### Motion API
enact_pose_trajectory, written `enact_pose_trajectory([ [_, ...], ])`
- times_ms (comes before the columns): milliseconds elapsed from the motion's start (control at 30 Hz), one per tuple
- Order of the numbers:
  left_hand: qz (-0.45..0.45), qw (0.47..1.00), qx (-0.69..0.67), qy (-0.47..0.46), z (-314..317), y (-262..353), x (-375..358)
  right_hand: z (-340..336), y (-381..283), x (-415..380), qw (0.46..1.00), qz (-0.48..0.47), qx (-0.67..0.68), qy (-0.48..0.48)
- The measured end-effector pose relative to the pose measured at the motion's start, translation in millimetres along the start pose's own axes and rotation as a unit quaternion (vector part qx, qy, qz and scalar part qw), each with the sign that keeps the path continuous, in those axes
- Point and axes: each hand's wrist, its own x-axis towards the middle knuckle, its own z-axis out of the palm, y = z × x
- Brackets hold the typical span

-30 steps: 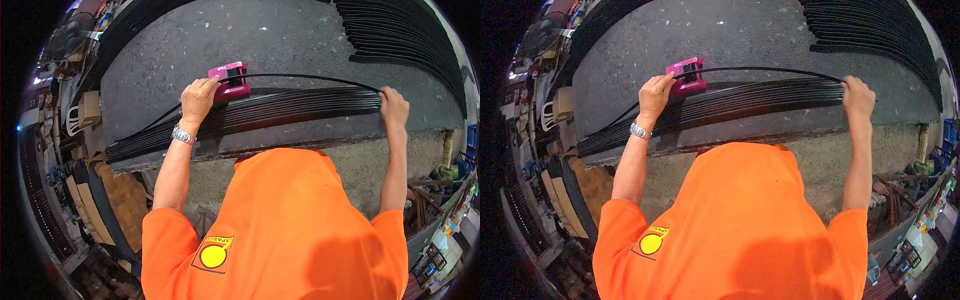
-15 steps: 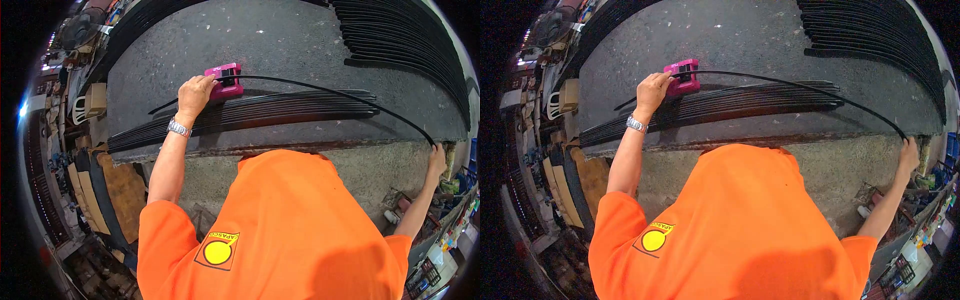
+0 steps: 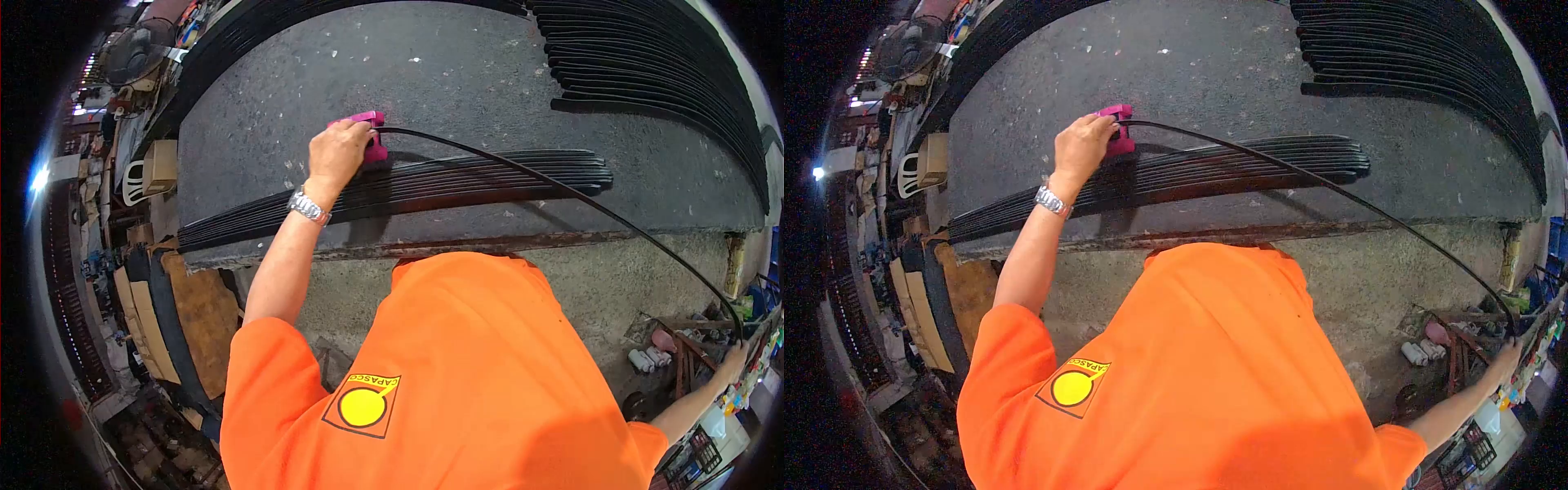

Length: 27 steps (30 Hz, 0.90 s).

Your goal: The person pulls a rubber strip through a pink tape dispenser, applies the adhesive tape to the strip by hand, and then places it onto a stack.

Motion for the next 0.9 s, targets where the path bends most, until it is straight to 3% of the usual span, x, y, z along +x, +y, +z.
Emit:
enact_pose_trajectory([
  [33,-0.001,1.000,-0.009,-0.008,1.7,10.0,4.4,3.8,19.5,8.1,0.999,0.007,-0.023,0.032],
  [100,-0.003,0.999,-0.027,-0.023,4.7,28.3,13.5,81.1,130.6,115.2,0.995,-0.042,-0.023,0.088],
  [233,-0.001,0.997,-0.068,-0.026,4.4,65.6,31.0,4.4,146.2,62.6,0.992,0.042,-0.009,0.119],
  [433,0.005,0.991,-0.133,0.025,-7.2,85.1,50.3,-93.8,190.6,28.6,0.951,0.063,0.073,0.292],
  [567,-0.028,0.976,-0.199,0.079,-37.4,47.7,60.2,-165.6,189.0,-3.8,0.906,0.044,0.125,0.403],
  [633,-0.107,0.952,-0.282,0.042,-56.4,32.3,58.4,-191.9,182.1,-22.4,0.887,0.036,0.141,0.438],
  [733,-0.148,0.937,-0.314,0.045,-54.1,8.7,44.4,-233.5,149.5,-51.9,0.878,0.059,0.158,0.448],
  [900,-0.166,0.916,-0.358,0.070,-32.7,-11.6,22.6,-246.0,163.0,-50.3,0.865,0.049,0.145,0.478],
])
